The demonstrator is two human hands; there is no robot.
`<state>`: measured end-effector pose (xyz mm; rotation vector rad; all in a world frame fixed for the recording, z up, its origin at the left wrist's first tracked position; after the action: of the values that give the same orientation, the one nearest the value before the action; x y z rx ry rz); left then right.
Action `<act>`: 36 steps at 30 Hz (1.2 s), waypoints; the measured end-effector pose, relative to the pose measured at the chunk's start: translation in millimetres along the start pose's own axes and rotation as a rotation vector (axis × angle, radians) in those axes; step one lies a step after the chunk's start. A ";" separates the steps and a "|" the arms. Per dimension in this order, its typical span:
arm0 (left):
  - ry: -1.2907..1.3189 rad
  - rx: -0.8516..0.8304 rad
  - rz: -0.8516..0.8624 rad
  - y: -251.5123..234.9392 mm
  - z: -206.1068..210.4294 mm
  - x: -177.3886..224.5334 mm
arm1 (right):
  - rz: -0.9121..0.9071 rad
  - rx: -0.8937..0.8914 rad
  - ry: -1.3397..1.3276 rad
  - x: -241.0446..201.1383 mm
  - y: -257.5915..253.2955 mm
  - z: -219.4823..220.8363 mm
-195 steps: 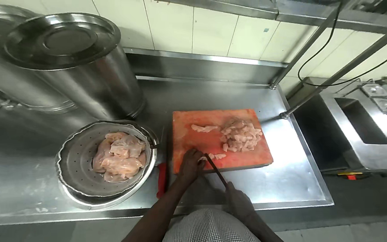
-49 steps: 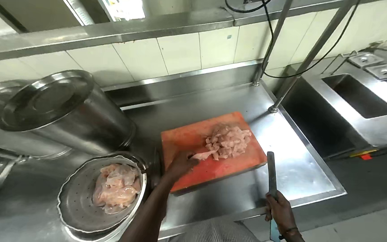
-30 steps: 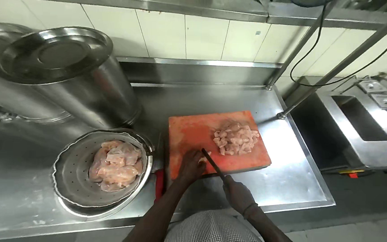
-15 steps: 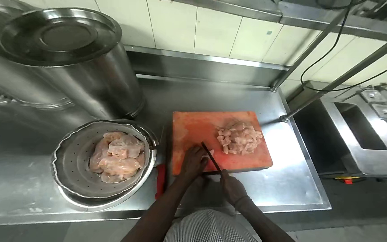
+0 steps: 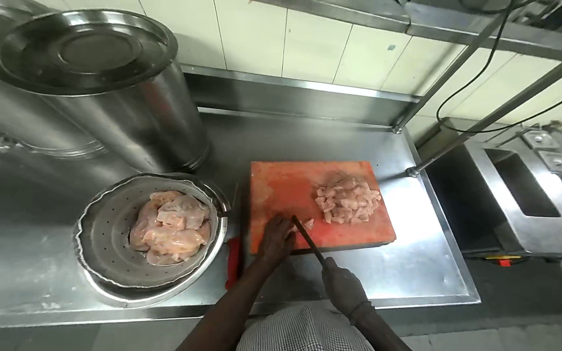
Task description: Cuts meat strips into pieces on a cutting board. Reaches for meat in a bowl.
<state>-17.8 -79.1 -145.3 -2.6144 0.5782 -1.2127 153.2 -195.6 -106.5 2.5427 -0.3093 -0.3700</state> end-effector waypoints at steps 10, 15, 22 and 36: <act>-0.056 -0.071 -0.002 -1.8 6.6 -5.7 | -0.025 0.048 0.046 -35.3 -40.4 0.6; -0.033 -0.033 -0.002 -0.8 5.8 -5.3 | -0.005 0.005 0.033 -9.5 -26.3 17.3; 0.074 -0.116 -0.090 24.8 -30.2 -8.5 | 0.033 -0.064 0.029 28.9 10.7 25.5; -0.010 -0.034 0.017 28.3 -25.4 -5.5 | -0.051 -0.070 -0.029 -2.1 14.8 5.9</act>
<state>-48.0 -102.8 -142.4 -2.6361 0.6233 -1.1946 147.2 -210.0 -102.8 2.4817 -0.2383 -0.4297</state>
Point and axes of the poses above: each hand's wrist, its own y-axis away from the middle knuckle, its own z-axis out of the palm, x = y × z, the point moved 4 cm from there along -y, towards the middle knuckle, and after that the axes turned 4 degrees about x, right-handed, at the moved point
